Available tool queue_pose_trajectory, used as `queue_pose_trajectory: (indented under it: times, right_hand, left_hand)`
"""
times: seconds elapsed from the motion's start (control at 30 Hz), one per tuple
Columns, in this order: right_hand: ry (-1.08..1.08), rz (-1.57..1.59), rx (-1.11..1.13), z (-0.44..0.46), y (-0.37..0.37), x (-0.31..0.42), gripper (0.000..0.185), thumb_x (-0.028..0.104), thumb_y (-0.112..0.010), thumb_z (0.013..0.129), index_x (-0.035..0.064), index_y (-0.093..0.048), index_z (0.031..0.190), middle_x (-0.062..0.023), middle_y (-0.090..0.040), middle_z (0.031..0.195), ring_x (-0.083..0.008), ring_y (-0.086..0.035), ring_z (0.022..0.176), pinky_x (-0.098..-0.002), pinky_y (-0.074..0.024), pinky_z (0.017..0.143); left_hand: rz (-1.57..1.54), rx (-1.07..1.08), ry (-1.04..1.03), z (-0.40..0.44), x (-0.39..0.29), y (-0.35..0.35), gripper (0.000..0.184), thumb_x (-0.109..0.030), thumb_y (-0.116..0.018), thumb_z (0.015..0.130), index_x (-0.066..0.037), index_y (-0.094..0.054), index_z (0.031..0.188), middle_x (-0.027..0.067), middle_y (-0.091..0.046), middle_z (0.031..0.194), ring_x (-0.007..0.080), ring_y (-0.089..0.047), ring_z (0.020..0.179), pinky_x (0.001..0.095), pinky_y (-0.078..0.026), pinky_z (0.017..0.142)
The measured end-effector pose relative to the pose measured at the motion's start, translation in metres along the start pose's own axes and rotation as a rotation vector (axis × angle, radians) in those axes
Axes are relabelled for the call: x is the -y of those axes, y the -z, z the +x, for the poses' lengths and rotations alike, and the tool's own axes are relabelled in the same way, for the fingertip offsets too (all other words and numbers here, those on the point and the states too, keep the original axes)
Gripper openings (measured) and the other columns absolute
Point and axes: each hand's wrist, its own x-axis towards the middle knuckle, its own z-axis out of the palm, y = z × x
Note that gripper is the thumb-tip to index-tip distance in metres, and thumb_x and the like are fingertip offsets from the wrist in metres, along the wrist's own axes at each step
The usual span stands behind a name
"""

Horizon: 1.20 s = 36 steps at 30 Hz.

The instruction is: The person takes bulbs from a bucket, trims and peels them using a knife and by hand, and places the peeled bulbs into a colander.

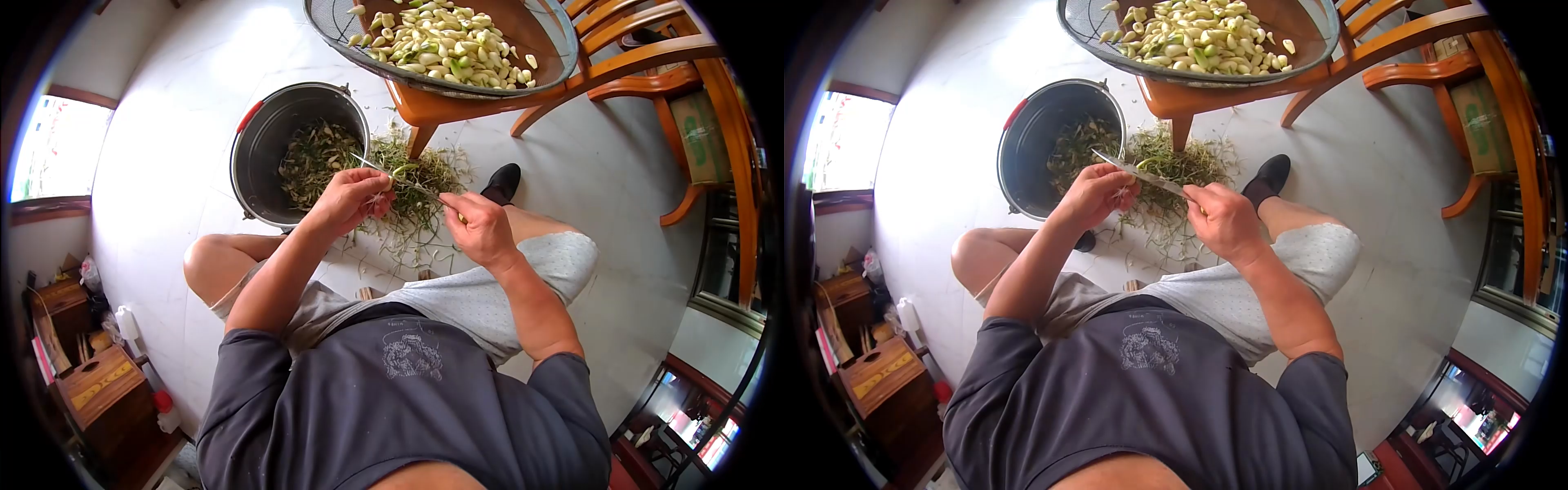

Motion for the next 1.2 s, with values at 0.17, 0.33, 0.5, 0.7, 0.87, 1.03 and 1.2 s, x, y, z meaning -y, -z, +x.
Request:
queue_pose_trajectory:
  times: [0.17,0.33,0.5,0.7,0.87,1.03,1.2]
  right_hand:
    - [-0.041,-0.106,0.023,-0.002,-0.001,-0.003,0.018,0.006,-0.061,0.077,0.0019,-0.067,0.093,-0.0148,-0.063,0.076,-0.0316,-0.061,0.068,-0.0376,-0.0482,0.061]
    - [-0.316,-0.202,0.112,-0.008,0.003,-0.031,0.012,0.011,-0.059,0.078,-0.0008,-0.06,0.076,-0.0202,-0.061,0.076,-0.0385,-0.058,0.071,-0.0427,-0.0463,0.062]
    - [-0.448,0.021,0.077,0.002,0.012,-0.012,0.015,0.014,-0.06,0.08,0.0006,-0.064,0.084,-0.0205,-0.062,0.075,-0.0362,-0.061,0.068,-0.0407,-0.0469,0.059]
    - [-0.338,0.2,-0.042,0.006,0.007,-0.002,0.018,0.01,-0.063,0.081,-0.0015,-0.067,0.094,-0.0116,-0.061,0.07,-0.0126,-0.053,0.058,-0.0284,-0.0425,0.055]
    - [-0.299,0.204,-0.046,0.005,0.004,0.002,0.019,0.009,-0.063,0.081,0.0004,-0.067,0.098,-0.0151,-0.063,0.077,-0.0228,-0.061,0.063,-0.031,-0.047,0.06]
    - [-0.216,0.168,-0.067,0.002,-0.001,-0.001,0.018,0.007,-0.064,0.08,-0.0022,-0.066,0.096,-0.0137,-0.064,0.075,-0.0195,-0.059,0.062,-0.0287,-0.0461,0.059]
    - [-0.199,0.151,-0.03,0.0,-0.003,-0.004,0.019,0.005,-0.063,0.08,-0.0022,-0.066,0.097,-0.0125,-0.062,0.073,-0.0195,-0.059,0.061,-0.0287,-0.0451,0.057]
  left_hand:
    - [-0.035,0.035,0.027,0.006,0.001,0.002,0.014,-0.012,-0.061,0.09,0.002,-0.059,0.093,0.0104,-0.062,0.08,0.0133,-0.057,0.063,0.0255,-0.048,0.057]
    - [-0.098,0.129,-0.047,0.001,-0.008,0.002,0.013,-0.011,-0.06,0.09,0.0,-0.06,0.097,0.012,-0.062,0.089,0.0139,-0.059,0.072,0.0253,-0.048,0.062]
    - [-0.248,0.12,-0.104,0.004,-0.006,0.0,0.015,-0.009,-0.061,0.089,-0.003,-0.061,0.102,0.0085,-0.064,0.093,0.0121,-0.059,0.078,0.0259,-0.047,0.069]
    - [-0.23,0.004,-0.237,0.023,0.014,0.027,0.014,-0.009,-0.064,0.087,-0.004,-0.061,0.099,0.0052,-0.064,0.091,0.0105,-0.058,0.075,0.0251,-0.046,0.068]
    - [-0.243,-0.07,-0.221,0.022,0.015,0.014,0.01,-0.008,-0.063,0.088,-0.004,-0.057,0.094,0.007,-0.064,0.088,0.0123,-0.059,0.073,0.0249,-0.049,0.066]
    - [-0.284,-0.081,-0.188,0.022,0.022,0.006,0.008,-0.006,-0.061,0.089,-0.003,-0.056,0.094,0.0081,-0.064,0.087,0.0137,-0.061,0.074,0.0247,-0.051,0.068]
    - [-0.271,-0.069,-0.18,0.022,0.026,0.001,0.006,-0.005,-0.06,0.089,-0.002,-0.057,0.094,0.0083,-0.064,0.088,0.0138,-0.061,0.074,0.0251,-0.051,0.068]
